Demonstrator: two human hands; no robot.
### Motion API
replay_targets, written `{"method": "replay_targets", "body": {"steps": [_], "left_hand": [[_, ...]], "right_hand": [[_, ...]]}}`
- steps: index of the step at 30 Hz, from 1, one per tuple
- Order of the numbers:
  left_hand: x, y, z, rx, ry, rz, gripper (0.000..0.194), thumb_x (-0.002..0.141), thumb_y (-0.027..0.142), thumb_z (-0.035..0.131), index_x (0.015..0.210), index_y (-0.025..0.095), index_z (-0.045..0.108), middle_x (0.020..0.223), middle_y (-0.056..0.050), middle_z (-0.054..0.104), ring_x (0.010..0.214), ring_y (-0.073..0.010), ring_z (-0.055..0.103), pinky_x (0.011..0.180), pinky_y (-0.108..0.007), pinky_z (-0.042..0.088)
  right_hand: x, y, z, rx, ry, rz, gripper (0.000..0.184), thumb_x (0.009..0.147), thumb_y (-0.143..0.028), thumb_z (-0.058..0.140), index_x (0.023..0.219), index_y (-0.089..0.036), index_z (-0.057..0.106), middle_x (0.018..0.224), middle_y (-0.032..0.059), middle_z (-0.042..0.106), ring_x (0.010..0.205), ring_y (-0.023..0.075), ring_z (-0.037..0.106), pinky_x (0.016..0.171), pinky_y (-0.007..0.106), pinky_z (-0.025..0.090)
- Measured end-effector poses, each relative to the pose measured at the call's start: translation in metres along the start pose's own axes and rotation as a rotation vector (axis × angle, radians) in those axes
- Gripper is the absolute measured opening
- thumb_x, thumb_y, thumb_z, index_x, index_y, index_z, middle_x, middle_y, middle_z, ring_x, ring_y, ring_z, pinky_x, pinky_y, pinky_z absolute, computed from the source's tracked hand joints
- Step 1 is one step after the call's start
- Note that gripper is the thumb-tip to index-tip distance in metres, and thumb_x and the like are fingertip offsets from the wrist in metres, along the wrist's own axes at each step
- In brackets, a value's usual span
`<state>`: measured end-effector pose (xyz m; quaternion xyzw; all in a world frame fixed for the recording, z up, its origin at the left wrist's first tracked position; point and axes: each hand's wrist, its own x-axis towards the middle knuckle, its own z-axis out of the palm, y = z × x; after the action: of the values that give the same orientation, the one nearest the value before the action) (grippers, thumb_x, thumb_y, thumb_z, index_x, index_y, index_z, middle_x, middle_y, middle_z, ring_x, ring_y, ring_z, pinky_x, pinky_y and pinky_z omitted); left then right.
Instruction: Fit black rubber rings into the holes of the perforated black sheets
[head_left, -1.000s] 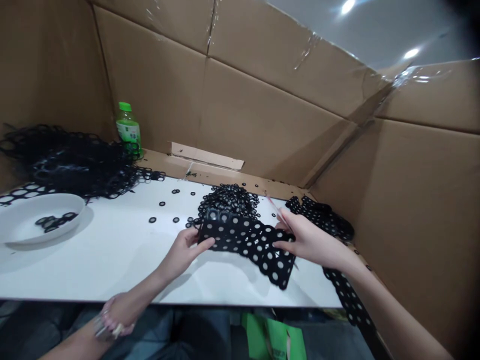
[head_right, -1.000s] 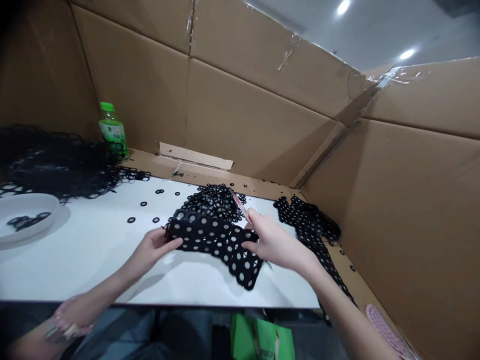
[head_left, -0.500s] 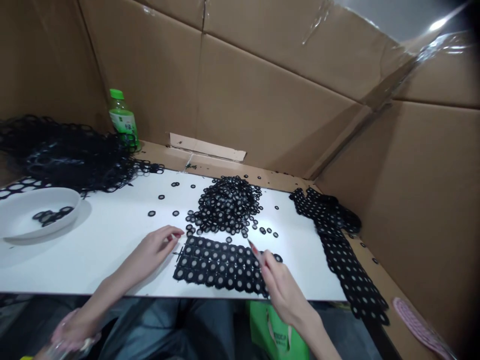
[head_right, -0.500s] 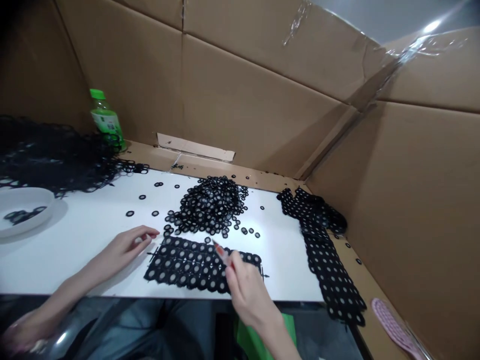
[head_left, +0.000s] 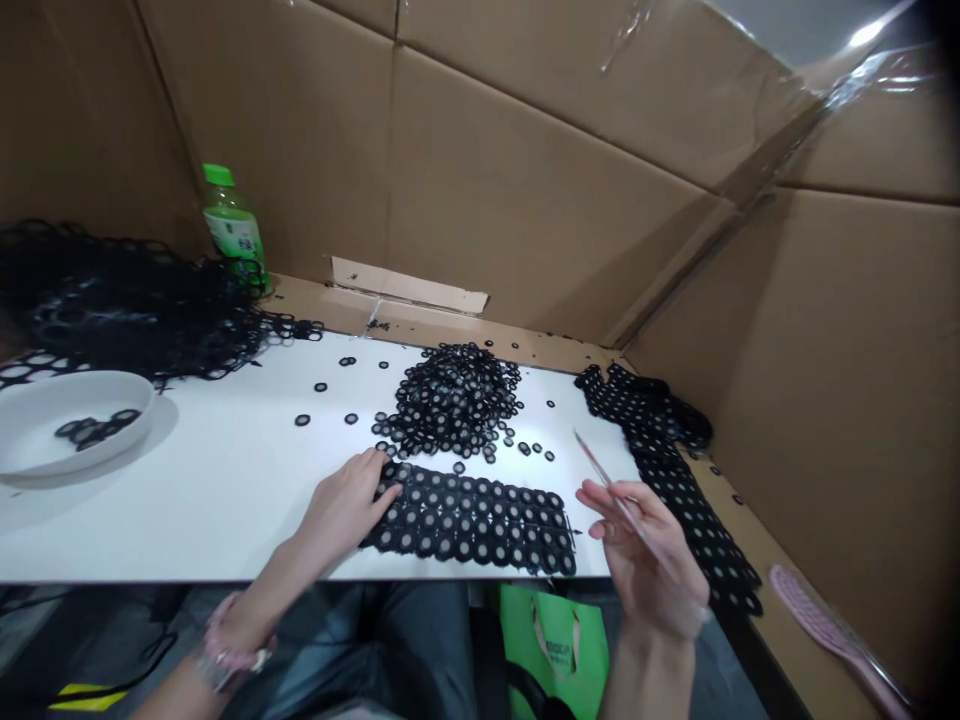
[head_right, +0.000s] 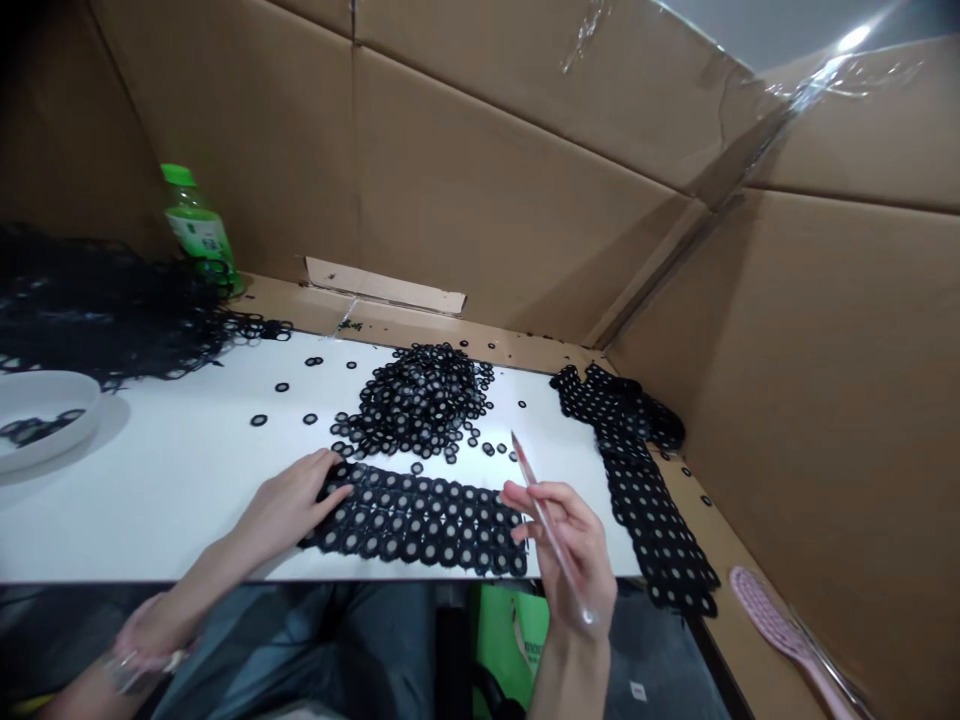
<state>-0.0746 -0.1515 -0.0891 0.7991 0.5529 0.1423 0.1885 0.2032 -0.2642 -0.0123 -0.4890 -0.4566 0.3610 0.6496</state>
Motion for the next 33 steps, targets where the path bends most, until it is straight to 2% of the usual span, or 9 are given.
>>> {"method": "replay_targets", "body": {"steps": [5,8,10,12,14,16,20,24,33], "left_hand": [[0.005,-0.003,-0.005,-0.179,-0.043,-0.049,0.027,0.086,0.041,0.035,0.079,0.019,0.049,0.074,-0.004,0.059,0.074,-0.0235,0.057,0.063,-0.028,0.037],[0.004,-0.011,-0.013,-0.366,-0.103,0.0,0.032,0.084,0.044,0.037,0.065,0.019,0.043,0.057,0.002,0.048,0.058,-0.0173,0.05,0.056,-0.025,0.033],[0.001,-0.015,-0.016,-0.482,-0.141,0.012,0.034,0.083,0.047,0.038,0.064,0.018,0.043,0.055,0.004,0.044,0.054,-0.0152,0.047,0.053,-0.023,0.031],[-0.002,-0.019,-0.018,-0.505,-0.153,0.015,0.035,0.081,0.048,0.04,0.063,0.018,0.045,0.054,0.004,0.044,0.053,-0.0147,0.045,0.053,-0.023,0.03],[-0.005,-0.022,-0.018,-0.43,-0.135,0.027,0.034,0.08,0.046,0.042,0.062,0.018,0.047,0.054,0.003,0.046,0.054,-0.0153,0.045,0.054,-0.023,0.029],[-0.007,-0.024,-0.017,-0.329,-0.103,0.036,0.032,0.08,0.042,0.043,0.061,0.018,0.049,0.055,0.002,0.05,0.056,-0.0158,0.047,0.054,-0.023,0.028],[-0.009,-0.029,-0.013,-0.284,-0.053,0.069,0.027,0.081,0.036,0.043,0.064,0.017,0.053,0.059,0.001,0.052,0.058,-0.0155,0.048,0.055,-0.023,0.029],[-0.012,-0.032,-0.012,-0.343,-0.015,0.087,0.029,0.083,0.036,0.041,0.065,0.017,0.053,0.06,0.001,0.051,0.06,-0.0148,0.047,0.057,-0.023,0.03],[-0.015,-0.034,-0.012,-0.386,-0.006,0.064,0.03,0.083,0.037,0.043,0.065,0.017,0.056,0.059,0.002,0.051,0.058,-0.0141,0.046,0.056,-0.024,0.03]], "right_hand": [[0.009,-0.005,0.026,-0.115,0.045,0.005,0.02,0.061,-0.027,0.071,0.07,-0.021,0.055,0.058,0.0004,0.061,0.051,0.0154,0.054,0.044,0.024,0.038],[0.031,0.01,0.063,0.136,0.327,-0.108,0.038,0.074,-0.036,0.058,0.052,-0.021,0.031,0.046,-0.0086,0.026,0.037,0.0061,0.021,0.039,0.02,0.024],[0.045,0.031,0.092,0.302,0.317,-0.006,0.038,0.08,-0.043,0.047,0.054,-0.021,0.029,0.048,-0.0087,0.023,0.037,0.0065,0.015,0.037,0.02,0.02],[0.054,0.06,0.119,0.354,0.178,0.146,0.029,0.081,-0.046,0.041,0.064,-0.022,0.043,0.046,-0.0087,0.026,0.036,0.0079,0.022,0.038,0.021,0.025],[0.055,0.088,0.141,0.408,0.05,0.285,0.032,0.079,-0.051,0.039,0.073,-0.022,0.049,0.052,-0.0031,0.046,0.044,0.0111,0.042,0.042,0.023,0.034],[0.049,0.11,0.155,0.418,-0.011,0.366,0.031,0.073,-0.052,0.049,0.072,-0.021,0.049,0.058,0.0001,0.055,0.05,0.0124,0.05,0.043,0.023,0.036],[0.034,0.125,0.163,0.165,-0.111,0.315,0.033,0.064,-0.038,0.066,0.057,-0.021,0.039,0.042,-0.0071,0.047,0.035,0.0075,0.038,0.035,0.019,0.024],[0.031,0.122,0.16,-0.095,-0.248,0.192,0.031,0.065,-0.026,0.062,0.05,-0.021,0.036,0.039,-0.0078,0.044,0.036,0.0079,0.04,0.039,0.02,0.028],[0.032,0.128,0.159,-0.237,-0.212,0.093,0.026,0.064,-0.017,0.054,0.05,-0.022,0.033,0.044,-0.0076,0.039,0.044,0.0096,0.039,0.048,0.023,0.032]]}}
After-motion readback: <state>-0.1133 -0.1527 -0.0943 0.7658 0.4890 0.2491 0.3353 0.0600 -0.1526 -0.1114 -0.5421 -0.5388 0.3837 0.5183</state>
